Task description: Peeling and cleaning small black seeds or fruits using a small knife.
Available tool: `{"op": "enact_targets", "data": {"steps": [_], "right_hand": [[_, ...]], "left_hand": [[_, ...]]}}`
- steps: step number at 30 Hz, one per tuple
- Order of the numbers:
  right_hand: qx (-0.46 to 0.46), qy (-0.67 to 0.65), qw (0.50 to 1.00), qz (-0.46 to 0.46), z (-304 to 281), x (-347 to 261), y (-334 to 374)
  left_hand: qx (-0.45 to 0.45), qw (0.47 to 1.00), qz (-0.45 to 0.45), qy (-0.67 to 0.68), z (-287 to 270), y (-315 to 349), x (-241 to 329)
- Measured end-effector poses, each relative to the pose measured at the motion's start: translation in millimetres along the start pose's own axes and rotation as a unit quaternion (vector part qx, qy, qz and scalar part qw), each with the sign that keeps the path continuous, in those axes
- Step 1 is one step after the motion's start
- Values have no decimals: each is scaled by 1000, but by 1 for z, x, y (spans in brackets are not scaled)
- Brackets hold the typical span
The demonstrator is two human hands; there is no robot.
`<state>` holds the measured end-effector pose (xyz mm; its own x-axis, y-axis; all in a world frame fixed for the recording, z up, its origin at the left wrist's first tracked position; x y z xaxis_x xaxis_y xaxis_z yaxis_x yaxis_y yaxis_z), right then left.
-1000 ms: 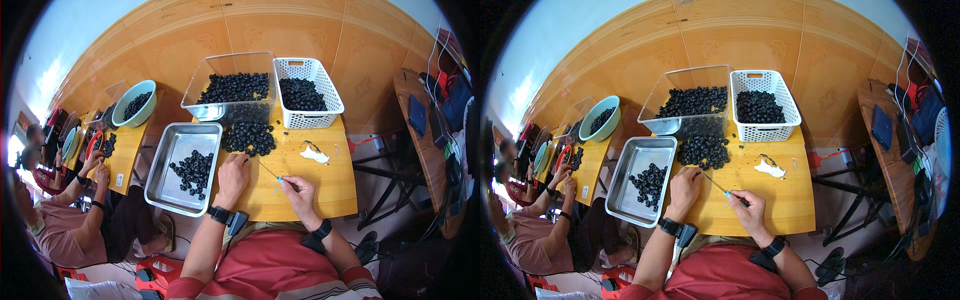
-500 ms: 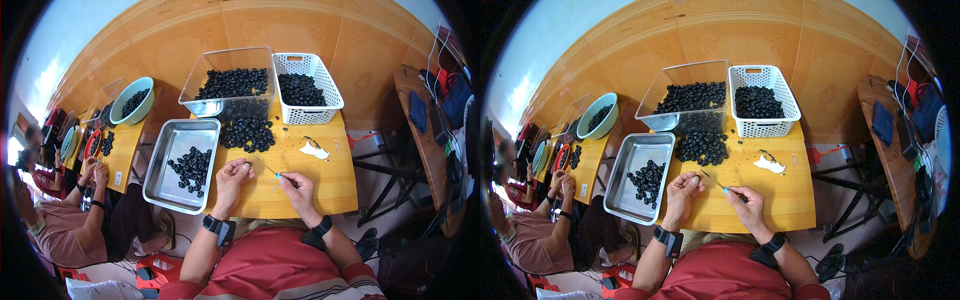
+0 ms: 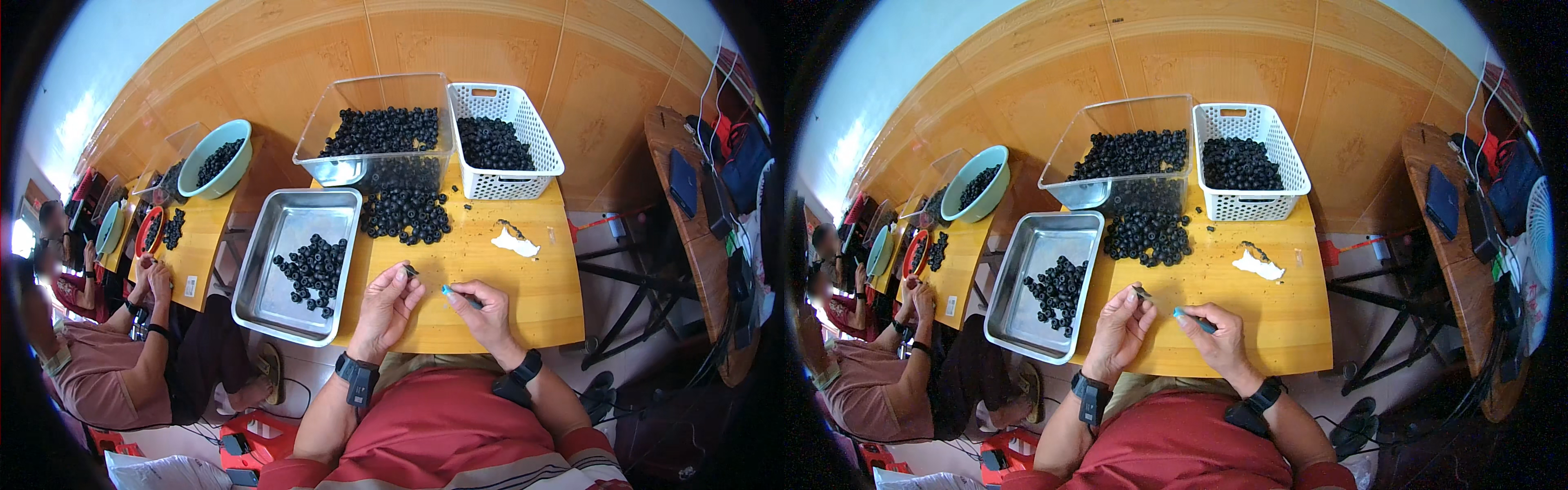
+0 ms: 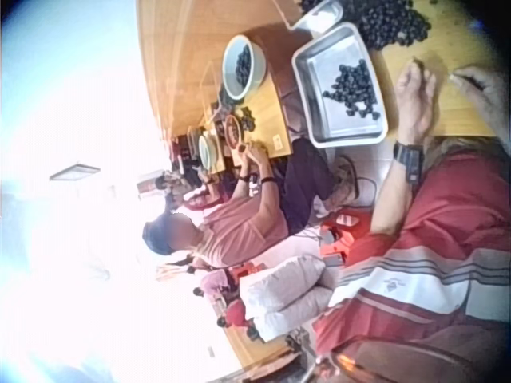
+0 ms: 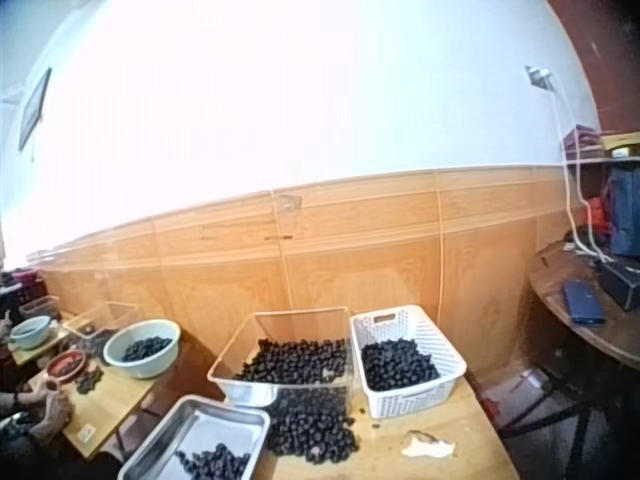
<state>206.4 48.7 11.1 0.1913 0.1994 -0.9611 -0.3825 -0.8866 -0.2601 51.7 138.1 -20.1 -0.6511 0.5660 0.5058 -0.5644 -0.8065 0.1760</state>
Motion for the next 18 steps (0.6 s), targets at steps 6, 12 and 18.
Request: {"op": "enact_targets", "data": {"steps": [6,12,18], "right_hand": [[-9,49,998,-40,2,-16,0],[-9,51,994,-94,5,-27,1],[-5,68,992,-105,6,-33,2]], "left_hand": [[-20,1000,1,13,-2,2,-1],[-40,998,-2,40,-7,3,-3],[-29,998,-5,59,-9,4,-5]]}}
Point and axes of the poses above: each hand's wrist, its own y-axis away from the middle knuckle, its own z-axis out of the palm, x = y × z, the point moved 10 cm from there along -y, towards the middle knuckle, and after that the axes turned 4 degrees about y, right-handed, at the moved point
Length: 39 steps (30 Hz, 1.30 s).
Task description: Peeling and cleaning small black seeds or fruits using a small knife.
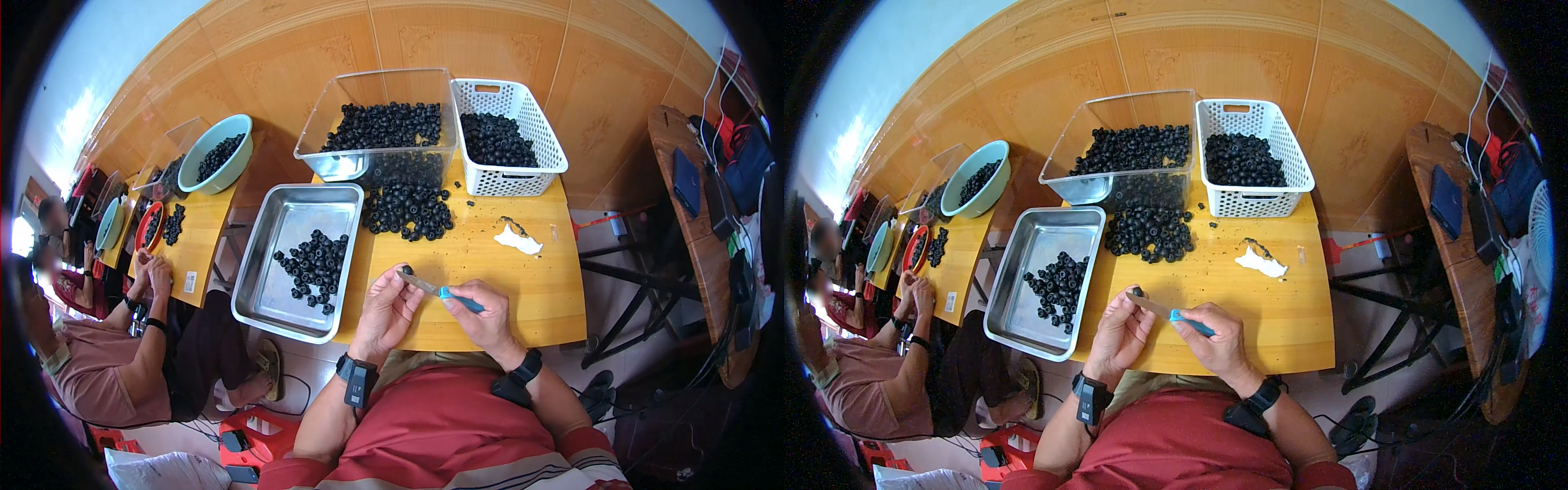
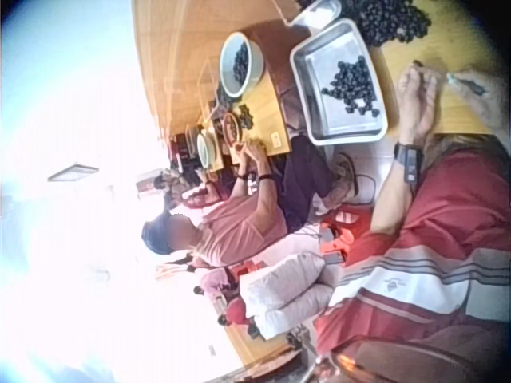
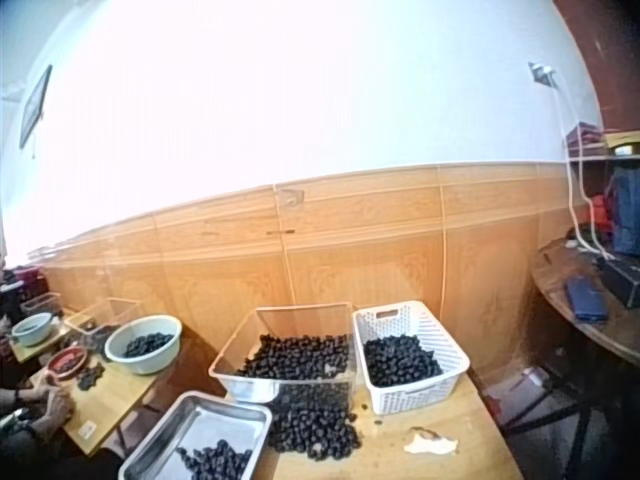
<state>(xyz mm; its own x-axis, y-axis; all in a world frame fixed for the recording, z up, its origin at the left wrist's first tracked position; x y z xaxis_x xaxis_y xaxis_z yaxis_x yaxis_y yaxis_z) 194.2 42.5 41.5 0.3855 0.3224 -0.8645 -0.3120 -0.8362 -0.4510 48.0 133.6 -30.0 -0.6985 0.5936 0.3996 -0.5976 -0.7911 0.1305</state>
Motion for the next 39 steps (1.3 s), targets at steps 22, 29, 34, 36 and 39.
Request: {"op": "enact_targets", "data": {"steps": [22,29,34,36,39], "right_hand": [[68,2,996,62,-17,22,-1],[65,-6,996,61,-16,18,2],[66,-25,995,76,-16,23,4],[63,-22,995,80,-17,22,3],[63,-20,995,80,-16,23,2]], "left_hand": [[-37,999,2,-13,19,16,6],[-29,998,25,-39,31,25,21],[25,989,81,-124,33,38,50],[63,963,145,-218,34,47,77],[126,869,262,-400,37,64,129]]}}
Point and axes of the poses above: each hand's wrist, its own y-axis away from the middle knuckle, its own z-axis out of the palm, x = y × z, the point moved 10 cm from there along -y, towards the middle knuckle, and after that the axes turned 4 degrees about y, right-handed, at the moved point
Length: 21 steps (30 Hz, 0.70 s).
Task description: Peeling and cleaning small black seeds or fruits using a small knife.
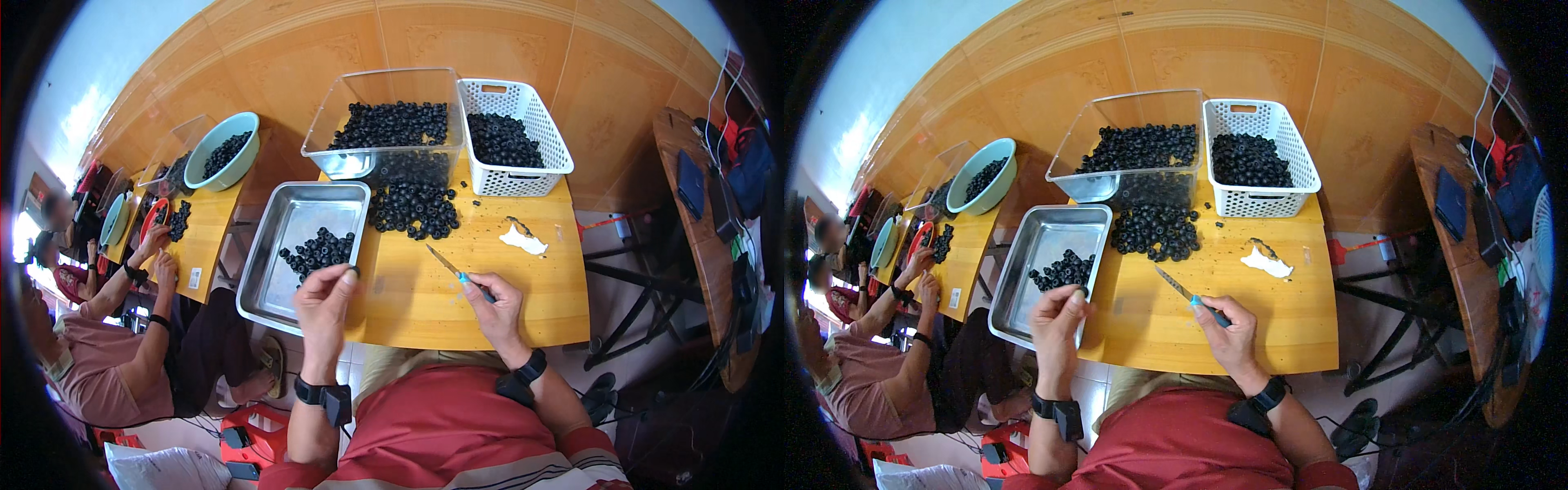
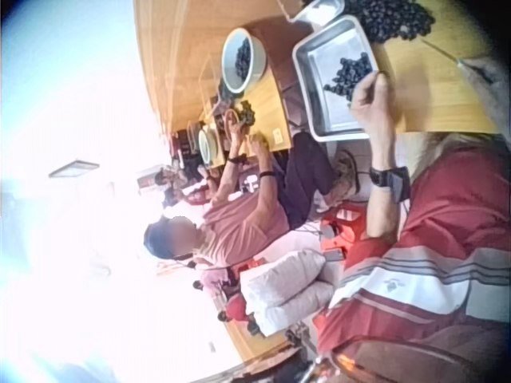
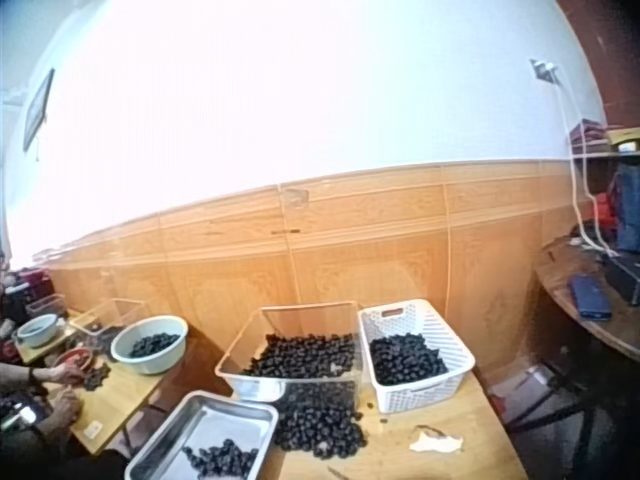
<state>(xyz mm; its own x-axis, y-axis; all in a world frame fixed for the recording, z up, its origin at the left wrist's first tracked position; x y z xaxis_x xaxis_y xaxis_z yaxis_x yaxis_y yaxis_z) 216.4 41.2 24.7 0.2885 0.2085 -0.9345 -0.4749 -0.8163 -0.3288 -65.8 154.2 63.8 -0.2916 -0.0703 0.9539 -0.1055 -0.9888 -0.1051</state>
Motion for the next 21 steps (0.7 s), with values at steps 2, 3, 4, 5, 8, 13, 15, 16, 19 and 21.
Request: {"op": "enact_targets", "data": {"steps": [2,3,4,5,8,13,15,16,19,21], "right_hand": [[3,-1,1000,-2,0,1,0],[1,2,1000,6,-1,2,1],[-3,4,1000,13,0,4,0],[-4,3,1000,12,1,3,0],[-3,2,1000,17,1,2,-1],[12,-27,999,25,-3,9,-1],[14,-31,999,32,-4,13,0],[13,-38,998,43,-4,16,0],[10,-21,999,45,-4,12,-1],[15,-32,998,48,-6,16,0]], "left_hand": [[16,985,70,-156,-16,-12,20],[24,962,93,-257,-17,-13,27],[26,961,94,-257,-17,-15,29],[18,921,187,-341,-5,-12,45],[-5,874,266,-406,30,-4,51],[-123,845,225,-468,94,-18,6],[-129,830,225,-493,104,-29,-18],[-135,814,222,-519,110,-33,-27],[-136,791,208,-559,120,-44,-43],[-134,779,216,-573,127,-48,-47]]}}
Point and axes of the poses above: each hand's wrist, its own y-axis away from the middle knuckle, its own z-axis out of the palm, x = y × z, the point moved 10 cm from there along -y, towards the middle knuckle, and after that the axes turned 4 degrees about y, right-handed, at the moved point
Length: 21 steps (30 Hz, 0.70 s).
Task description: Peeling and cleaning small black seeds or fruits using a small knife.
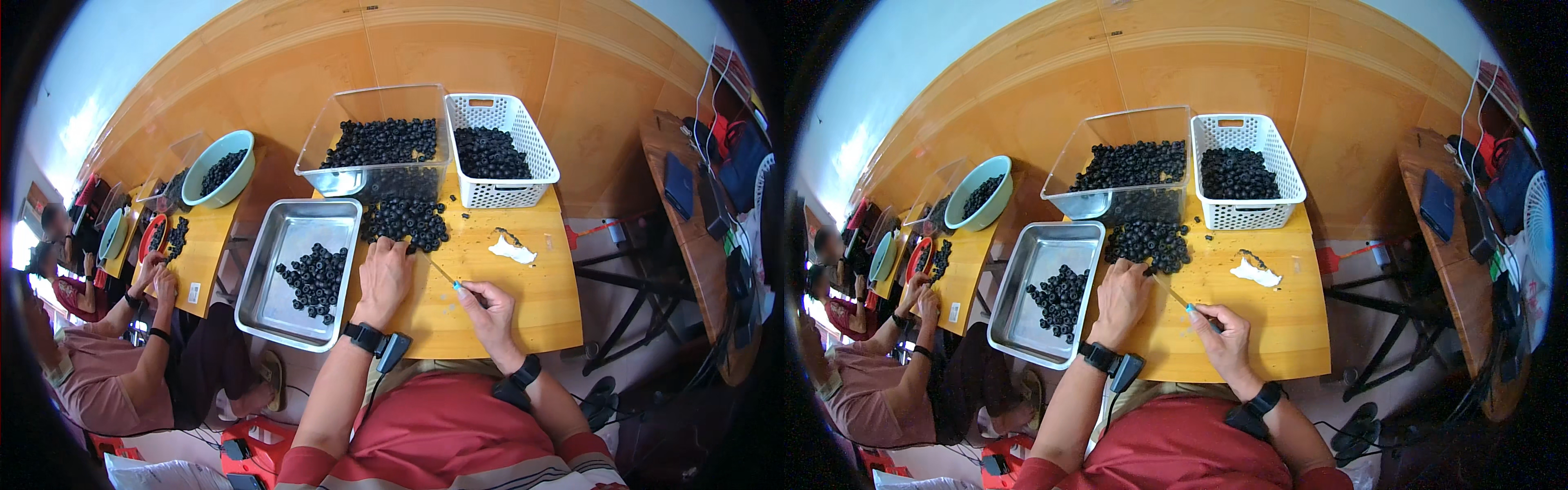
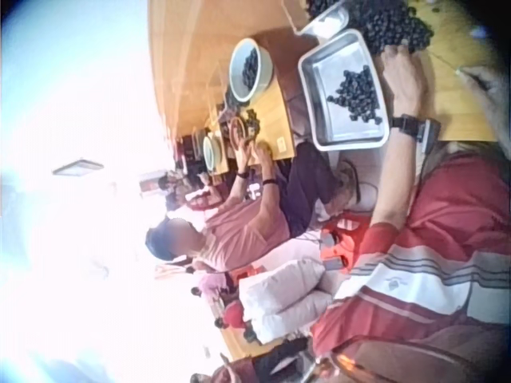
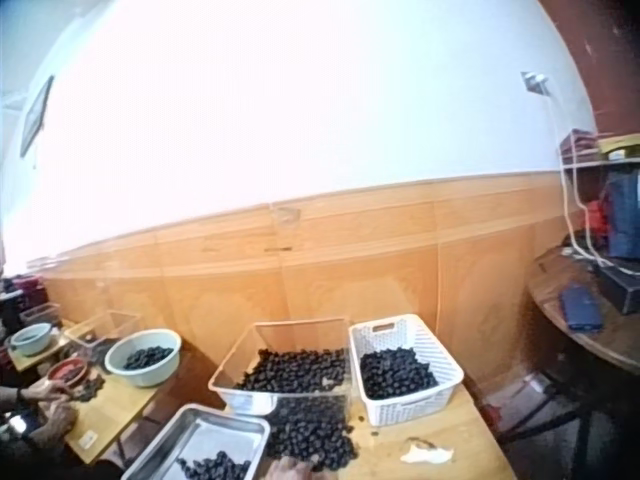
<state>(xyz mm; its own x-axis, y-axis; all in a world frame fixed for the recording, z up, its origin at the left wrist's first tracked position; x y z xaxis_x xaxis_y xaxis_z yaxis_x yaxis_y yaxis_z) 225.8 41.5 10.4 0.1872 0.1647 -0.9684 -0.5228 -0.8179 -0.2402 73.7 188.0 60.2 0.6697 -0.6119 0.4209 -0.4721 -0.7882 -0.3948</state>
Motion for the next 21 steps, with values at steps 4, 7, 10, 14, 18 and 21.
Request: {"op": "enact_targets", "data": {"steps": [4,7,10,14,18,21], "right_hand": [[-4,-25,1000,12,0,5,0],[-4,-19,1000,7,0,4,0],[-8,-18,1000,17,1,3,-1],[-7,-16,1000,25,1,6,0],[2,-23,999,24,0,7,0],[-5,-22,1000,18,3,6,1]], "left_hand": [[-5,1000,-7,-12,7,-6,1],[-12,1000,-16,15,8,-7,-1],[-13,998,-3,56,11,-4,-2],[-14,990,18,138,7,7,-3],[-63,934,-111,332,19,25,-20],[-68,823,-179,535,34,39,-27]]}}
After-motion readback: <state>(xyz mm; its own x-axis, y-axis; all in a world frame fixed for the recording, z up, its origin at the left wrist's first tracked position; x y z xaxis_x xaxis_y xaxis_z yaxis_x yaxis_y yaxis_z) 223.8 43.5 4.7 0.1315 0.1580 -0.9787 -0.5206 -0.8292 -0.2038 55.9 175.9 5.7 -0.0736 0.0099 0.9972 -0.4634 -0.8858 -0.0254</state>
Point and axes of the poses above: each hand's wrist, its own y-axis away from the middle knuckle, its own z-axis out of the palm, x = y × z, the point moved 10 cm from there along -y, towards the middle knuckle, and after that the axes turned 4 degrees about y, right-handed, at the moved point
